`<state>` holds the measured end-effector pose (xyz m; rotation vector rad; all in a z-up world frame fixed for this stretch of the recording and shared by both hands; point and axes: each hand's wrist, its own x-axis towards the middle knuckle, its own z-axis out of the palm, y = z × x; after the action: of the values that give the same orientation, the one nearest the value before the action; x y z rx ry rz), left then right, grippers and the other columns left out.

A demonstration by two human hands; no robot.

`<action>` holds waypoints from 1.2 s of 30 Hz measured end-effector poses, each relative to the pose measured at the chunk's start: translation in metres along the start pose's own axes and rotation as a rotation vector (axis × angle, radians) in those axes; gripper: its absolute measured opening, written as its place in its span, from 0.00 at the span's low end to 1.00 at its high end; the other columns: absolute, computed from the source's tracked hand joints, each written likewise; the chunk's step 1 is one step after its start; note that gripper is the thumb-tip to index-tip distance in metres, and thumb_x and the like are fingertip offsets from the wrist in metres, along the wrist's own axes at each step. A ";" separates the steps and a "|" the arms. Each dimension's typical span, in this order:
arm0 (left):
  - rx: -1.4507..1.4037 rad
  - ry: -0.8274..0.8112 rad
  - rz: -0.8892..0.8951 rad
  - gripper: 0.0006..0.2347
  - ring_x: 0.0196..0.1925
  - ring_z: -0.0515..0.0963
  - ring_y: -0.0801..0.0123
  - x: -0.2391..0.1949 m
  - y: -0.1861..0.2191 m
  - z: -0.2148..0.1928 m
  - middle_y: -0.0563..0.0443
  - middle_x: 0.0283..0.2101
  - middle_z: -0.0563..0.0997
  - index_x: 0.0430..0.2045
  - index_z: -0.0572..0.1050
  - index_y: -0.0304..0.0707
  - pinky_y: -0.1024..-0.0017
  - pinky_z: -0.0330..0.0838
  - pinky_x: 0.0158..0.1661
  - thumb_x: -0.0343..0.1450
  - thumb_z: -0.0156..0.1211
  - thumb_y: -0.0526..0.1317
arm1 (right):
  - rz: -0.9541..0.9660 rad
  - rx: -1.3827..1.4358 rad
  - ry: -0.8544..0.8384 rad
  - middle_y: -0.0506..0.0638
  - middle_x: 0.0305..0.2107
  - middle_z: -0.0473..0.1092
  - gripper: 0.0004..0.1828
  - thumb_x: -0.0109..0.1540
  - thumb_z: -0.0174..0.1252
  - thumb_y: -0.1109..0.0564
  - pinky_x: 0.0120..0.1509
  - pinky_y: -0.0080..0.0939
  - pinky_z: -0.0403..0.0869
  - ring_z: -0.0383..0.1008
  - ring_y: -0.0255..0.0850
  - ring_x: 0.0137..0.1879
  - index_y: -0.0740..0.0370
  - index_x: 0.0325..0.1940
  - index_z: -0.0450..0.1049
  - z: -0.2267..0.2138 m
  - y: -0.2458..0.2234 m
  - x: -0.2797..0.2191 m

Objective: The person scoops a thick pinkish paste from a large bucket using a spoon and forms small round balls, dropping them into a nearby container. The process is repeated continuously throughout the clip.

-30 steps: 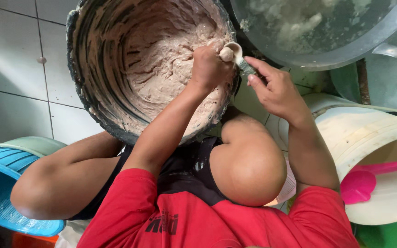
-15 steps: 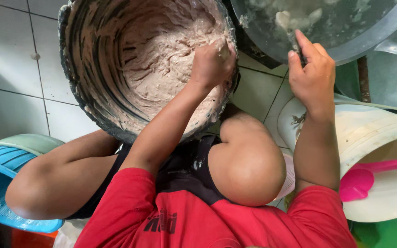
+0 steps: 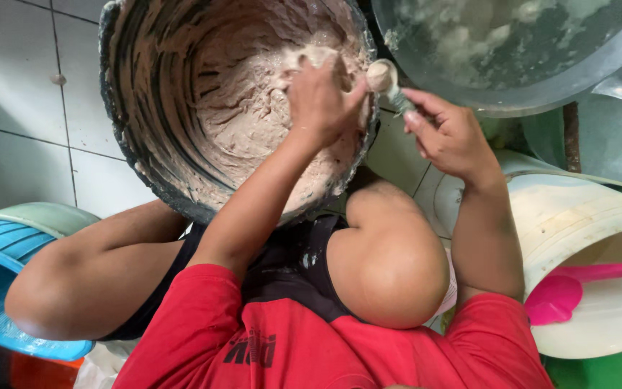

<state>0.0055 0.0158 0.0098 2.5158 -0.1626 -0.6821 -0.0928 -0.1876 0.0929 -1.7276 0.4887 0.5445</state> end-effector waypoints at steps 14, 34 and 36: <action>-0.357 0.242 0.366 0.20 0.42 0.85 0.45 0.009 -0.053 0.035 0.32 0.39 0.84 0.41 0.80 0.29 0.58 0.79 0.45 0.74 0.67 0.53 | -0.398 -0.906 0.658 0.59 0.46 0.75 0.14 0.69 0.61 0.60 0.51 0.53 0.74 0.77 0.56 0.48 0.63 0.59 0.78 -0.057 0.028 0.028; -0.417 0.374 0.571 0.08 0.27 0.82 0.47 -0.006 -0.006 0.022 0.40 0.25 0.81 0.26 0.78 0.37 0.59 0.76 0.31 0.59 0.70 0.35 | -0.082 -0.009 -0.036 0.44 0.33 0.75 0.17 0.70 0.54 0.58 0.31 0.29 0.68 0.67 0.26 0.28 0.65 0.63 0.73 0.017 -0.010 -0.009; -0.395 0.376 0.533 0.05 0.26 0.82 0.47 -0.006 -0.003 0.023 0.40 0.24 0.80 0.25 0.76 0.37 0.58 0.75 0.31 0.64 0.69 0.35 | -0.070 -0.020 0.030 0.44 0.33 0.75 0.18 0.69 0.56 0.58 0.31 0.29 0.67 0.67 0.26 0.28 0.65 0.63 0.73 0.008 -0.010 -0.009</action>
<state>-0.0114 0.0094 -0.0059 2.0398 -0.4869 -0.0167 -0.0952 -0.1774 0.1043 -1.7670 0.4439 0.4758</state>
